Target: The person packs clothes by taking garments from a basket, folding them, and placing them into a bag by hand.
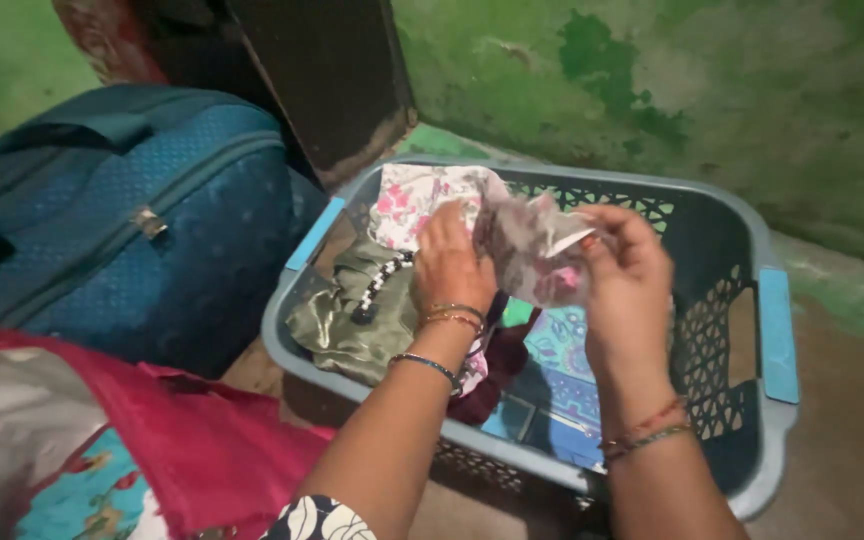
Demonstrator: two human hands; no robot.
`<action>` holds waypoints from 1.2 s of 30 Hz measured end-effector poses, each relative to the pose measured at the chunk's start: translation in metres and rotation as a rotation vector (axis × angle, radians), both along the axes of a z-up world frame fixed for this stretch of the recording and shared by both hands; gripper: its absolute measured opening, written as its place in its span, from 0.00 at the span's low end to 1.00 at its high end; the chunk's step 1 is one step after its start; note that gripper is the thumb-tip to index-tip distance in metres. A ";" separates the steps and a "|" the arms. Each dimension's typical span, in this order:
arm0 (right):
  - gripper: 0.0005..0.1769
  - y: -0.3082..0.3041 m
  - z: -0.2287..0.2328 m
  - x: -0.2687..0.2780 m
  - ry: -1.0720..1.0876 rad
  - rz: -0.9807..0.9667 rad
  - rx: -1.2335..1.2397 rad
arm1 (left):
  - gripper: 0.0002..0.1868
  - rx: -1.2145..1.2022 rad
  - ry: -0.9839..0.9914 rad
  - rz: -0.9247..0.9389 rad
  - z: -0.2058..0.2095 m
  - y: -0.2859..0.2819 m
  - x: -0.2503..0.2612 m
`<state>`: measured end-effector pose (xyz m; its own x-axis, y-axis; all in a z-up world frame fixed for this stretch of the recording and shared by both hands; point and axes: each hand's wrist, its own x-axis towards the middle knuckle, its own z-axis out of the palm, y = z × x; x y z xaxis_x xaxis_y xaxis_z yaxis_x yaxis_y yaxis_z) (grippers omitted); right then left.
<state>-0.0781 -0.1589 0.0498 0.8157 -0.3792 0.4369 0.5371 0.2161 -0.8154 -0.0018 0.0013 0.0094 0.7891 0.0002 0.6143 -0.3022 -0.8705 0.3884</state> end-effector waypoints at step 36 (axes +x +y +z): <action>0.49 0.126 0.195 -0.202 -0.312 0.296 -0.261 | 0.10 0.206 -0.188 -0.592 0.352 0.144 -0.247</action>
